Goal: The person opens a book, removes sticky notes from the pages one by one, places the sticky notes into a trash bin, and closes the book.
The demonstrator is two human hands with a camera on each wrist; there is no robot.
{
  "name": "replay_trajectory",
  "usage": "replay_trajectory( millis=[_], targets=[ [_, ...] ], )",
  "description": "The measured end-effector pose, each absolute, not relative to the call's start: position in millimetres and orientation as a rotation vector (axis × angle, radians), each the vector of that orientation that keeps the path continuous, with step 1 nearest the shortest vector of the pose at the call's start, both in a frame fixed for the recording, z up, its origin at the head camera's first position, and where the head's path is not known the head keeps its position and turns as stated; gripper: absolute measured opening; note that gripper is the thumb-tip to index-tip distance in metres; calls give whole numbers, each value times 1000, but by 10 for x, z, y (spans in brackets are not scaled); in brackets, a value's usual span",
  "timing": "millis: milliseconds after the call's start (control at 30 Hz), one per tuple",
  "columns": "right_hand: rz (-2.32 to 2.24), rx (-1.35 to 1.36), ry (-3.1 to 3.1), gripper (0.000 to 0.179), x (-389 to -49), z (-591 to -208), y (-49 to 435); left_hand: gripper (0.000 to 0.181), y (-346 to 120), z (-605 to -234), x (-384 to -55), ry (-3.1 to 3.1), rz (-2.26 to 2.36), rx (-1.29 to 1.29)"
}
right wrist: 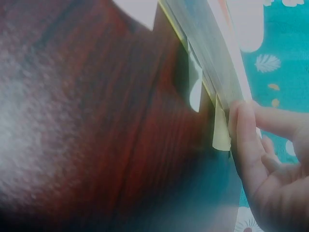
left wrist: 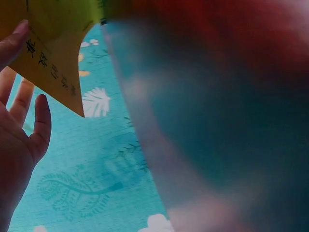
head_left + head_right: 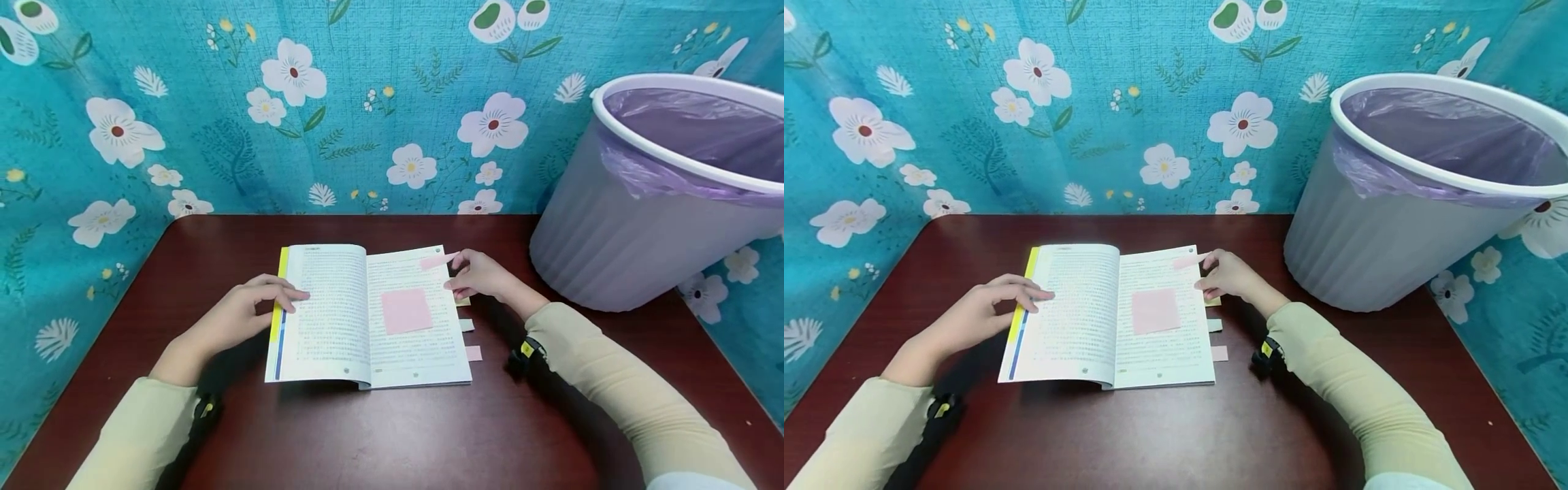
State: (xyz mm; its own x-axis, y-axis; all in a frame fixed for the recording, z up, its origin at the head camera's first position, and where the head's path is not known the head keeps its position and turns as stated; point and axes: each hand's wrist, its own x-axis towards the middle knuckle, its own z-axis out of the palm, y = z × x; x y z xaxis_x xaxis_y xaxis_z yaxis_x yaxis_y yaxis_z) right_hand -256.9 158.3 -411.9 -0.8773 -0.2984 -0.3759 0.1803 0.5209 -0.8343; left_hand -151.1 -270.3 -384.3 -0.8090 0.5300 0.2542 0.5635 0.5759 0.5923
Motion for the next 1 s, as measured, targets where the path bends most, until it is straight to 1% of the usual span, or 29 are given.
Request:
replay_trajectory(
  millis=[133, 267, 367, 533, 833, 1000],
  targets=[
    [-1334, -139, 2336, 35, -2585, -4127, 1622, 35, -2708, -3903, -1484, -2793, -1014, -936],
    [-1270, -254, 2437, 27, -2563, -4144, 1629, 37, -2674, -3935, -1471, -2814, -938, -950],
    [-1184, -332, 2514, 24, -2549, -4139, 1605, 43, -2654, -3942, -1462, -2829, -853, -962],
    [-1051, -411, 2572, 32, -2565, -4097, 1557, 52, -2659, -3960, -1446, -2825, -767, -1022],
    [-884, -341, 2556, 35, -2546, -4009, 1489, 60, -2652, -3939, -1503, -2847, -613, -1165],
    [-733, -424, 2606, 44, -2508, -3997, 1457, 70, -2610, -3893, -1464, -2875, -409, -1214]
  ],
)
